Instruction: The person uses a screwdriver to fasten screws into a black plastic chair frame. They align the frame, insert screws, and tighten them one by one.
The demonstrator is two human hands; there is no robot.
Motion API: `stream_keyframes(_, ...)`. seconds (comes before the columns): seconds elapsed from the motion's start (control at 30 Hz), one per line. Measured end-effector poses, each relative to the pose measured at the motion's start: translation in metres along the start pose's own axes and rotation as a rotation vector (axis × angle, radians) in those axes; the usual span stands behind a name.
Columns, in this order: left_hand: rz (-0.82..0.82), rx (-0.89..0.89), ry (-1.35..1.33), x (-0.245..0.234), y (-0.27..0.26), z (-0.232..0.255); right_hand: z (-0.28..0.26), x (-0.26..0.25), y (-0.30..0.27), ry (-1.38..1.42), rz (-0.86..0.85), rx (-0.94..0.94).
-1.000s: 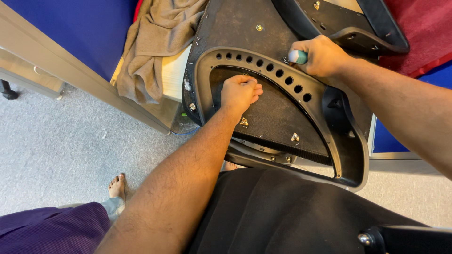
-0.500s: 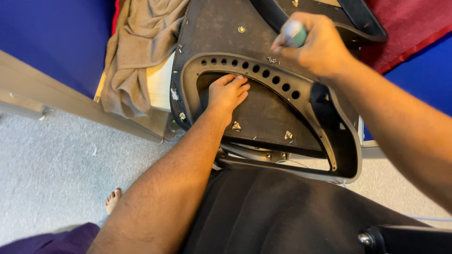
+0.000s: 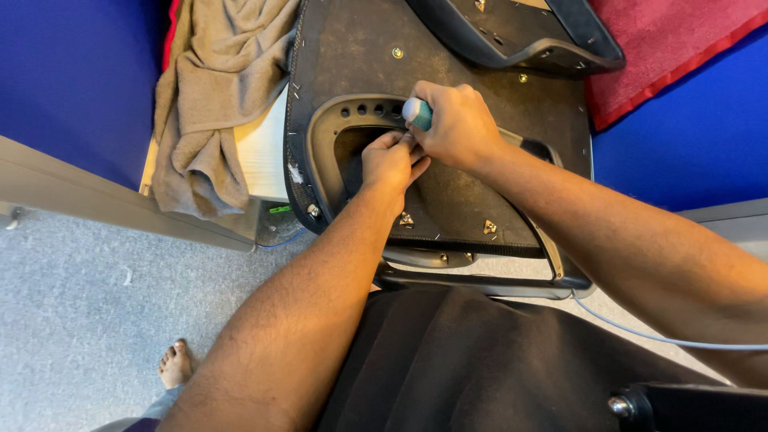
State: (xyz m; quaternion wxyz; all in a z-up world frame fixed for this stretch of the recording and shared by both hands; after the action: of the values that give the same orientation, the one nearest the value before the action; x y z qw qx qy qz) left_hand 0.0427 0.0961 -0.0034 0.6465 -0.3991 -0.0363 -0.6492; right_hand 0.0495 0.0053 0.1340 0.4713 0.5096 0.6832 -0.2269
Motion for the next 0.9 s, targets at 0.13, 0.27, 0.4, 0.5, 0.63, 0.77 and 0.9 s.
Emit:
stream_keyframes(0.13,0.007,-0.005,0.033,0.002,-0.007,0.006,0.003,-0.001,0.000,0.013,-0.029,0.081)
stream_keyframes(0.27,0.009,-0.032,0.069,0.005,-0.017,0.015,0.004,-0.004,0.002,0.040,-0.055,0.154)
stream_keyframes(0.4,0.018,-0.042,0.082,0.008,-0.022,0.021,0.003,-0.005,0.000,0.107,-0.068,0.204)
stream_keyframes(0.5,0.027,-0.037,0.082,0.008,-0.022,0.021,0.003,-0.004,-0.003,0.108,-0.053,0.234)
stream_keyframes(0.63,0.032,-0.031,0.068,0.008,-0.019,0.017,0.004,0.000,-0.005,0.107,0.009,0.225)
stream_keyframes(0.77,0.019,-0.010,0.047,0.007,-0.016,0.014,0.008,0.003,-0.006,0.134,0.029,0.221)
stream_keyframes(0.9,0.011,-0.001,0.045,0.006,-0.016,0.013,0.008,0.001,-0.007,0.114,0.041,0.202)
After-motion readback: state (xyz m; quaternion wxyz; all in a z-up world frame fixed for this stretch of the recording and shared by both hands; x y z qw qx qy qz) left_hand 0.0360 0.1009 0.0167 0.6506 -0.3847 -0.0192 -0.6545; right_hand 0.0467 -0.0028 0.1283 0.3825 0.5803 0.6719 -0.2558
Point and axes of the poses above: each hand's wrist, its own y-axis towards the middle knuckle, its own x-axis out of the palm, z = x × y, the point moved 1 cm from there along y, towards the middle knuckle, and after that the axes turned 3 degrees about y, right-handed, at the moved point
